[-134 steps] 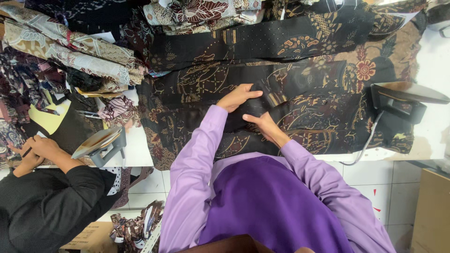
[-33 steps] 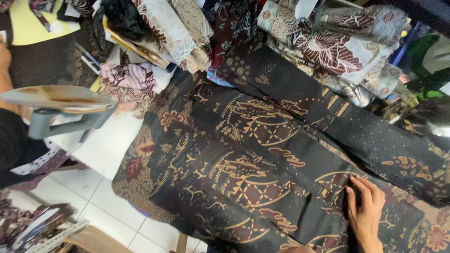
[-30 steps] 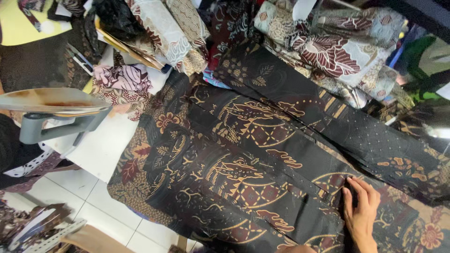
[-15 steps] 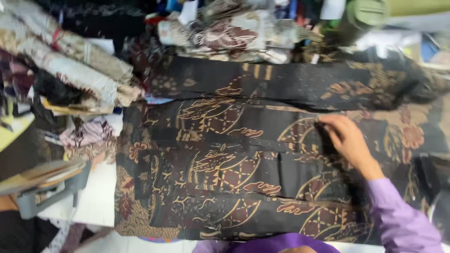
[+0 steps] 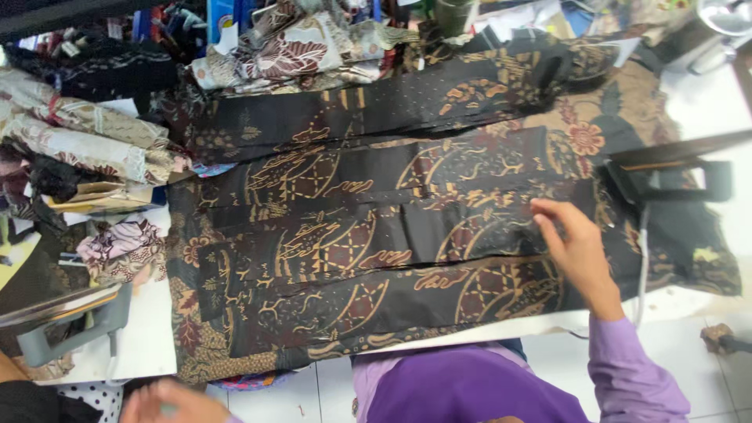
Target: The person folds a large piece of dark patterned fabric on a table, repeatedly aligning edges and smoothing the surface. The fabric is folded into progressively smaller sections and stacked on the table.
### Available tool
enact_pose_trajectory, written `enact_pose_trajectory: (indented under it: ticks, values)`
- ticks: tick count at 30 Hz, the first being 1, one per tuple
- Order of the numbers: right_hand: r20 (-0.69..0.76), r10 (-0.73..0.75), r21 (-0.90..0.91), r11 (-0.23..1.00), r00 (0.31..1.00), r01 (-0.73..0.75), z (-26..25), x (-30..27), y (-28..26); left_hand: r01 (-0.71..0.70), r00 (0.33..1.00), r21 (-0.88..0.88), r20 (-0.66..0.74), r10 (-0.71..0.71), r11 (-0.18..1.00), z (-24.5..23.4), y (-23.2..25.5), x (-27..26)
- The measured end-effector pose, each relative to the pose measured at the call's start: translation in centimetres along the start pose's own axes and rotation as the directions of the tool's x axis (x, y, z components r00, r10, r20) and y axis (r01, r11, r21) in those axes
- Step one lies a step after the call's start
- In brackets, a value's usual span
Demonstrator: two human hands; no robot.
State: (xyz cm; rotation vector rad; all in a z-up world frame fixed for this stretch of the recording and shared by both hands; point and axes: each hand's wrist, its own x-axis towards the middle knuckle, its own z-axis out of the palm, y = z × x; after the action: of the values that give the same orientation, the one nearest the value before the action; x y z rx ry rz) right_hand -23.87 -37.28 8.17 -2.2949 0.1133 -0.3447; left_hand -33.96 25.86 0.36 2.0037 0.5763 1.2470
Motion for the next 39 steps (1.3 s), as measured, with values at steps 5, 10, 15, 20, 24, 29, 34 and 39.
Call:
enact_pose_trajectory:
  ticks: [5,10,15,20,24,29,34,39]
  values:
    - [0.014,-0.012,-0.107,0.994,1.0,0.014,-1.5,-4.8,0.4,-0.364,0.807,-0.253,0.395,0.439,0.896,14.1,13.3,3.9]
    - [0.015,0.03,-0.049,0.998,0.999,-0.03,-1.3,-7.2,1.3,-0.451,0.354,-0.439,0.711,0.607,0.777,28.4,24.2,-0.6]
    - [0.062,0.022,-0.135,0.991,0.998,-0.014,-0.1,-8.0,1.3,-0.324,0.067,-0.429,0.879,0.472,0.843,40.2,25.1,-9.6]
    - [0.101,0.019,-0.155,0.988,0.995,-0.003,0.0,-7.5,0.8,-0.455,0.17,-0.445,0.807,0.566,0.771,45.6,22.7,-16.1]
    - [0.107,0.005,-0.158,0.987,0.994,0.012,0.9,-6.2,0.4,-0.474,0.255,-0.41,0.783,0.567,0.779,45.6,22.0,-18.2]
    - [0.187,0.011,-0.171,0.985,0.982,0.021,2.5,-5.5,-0.5,-0.478,0.365,-0.397,0.721,0.589,0.783,44.8,23.1,-18.3]
    - [0.213,0.011,-0.182,0.983,0.977,0.029,3.3,-5.5,-0.7,-0.423,0.42,-0.45,0.672,0.61,0.787,44.0,23.9,-17.8]
    - [0.231,0.009,-0.181,0.983,0.973,0.034,3.7,-5.2,-0.7,-0.451,0.432,-0.491,0.61,0.664,0.745,43.5,23.8,-17.1]
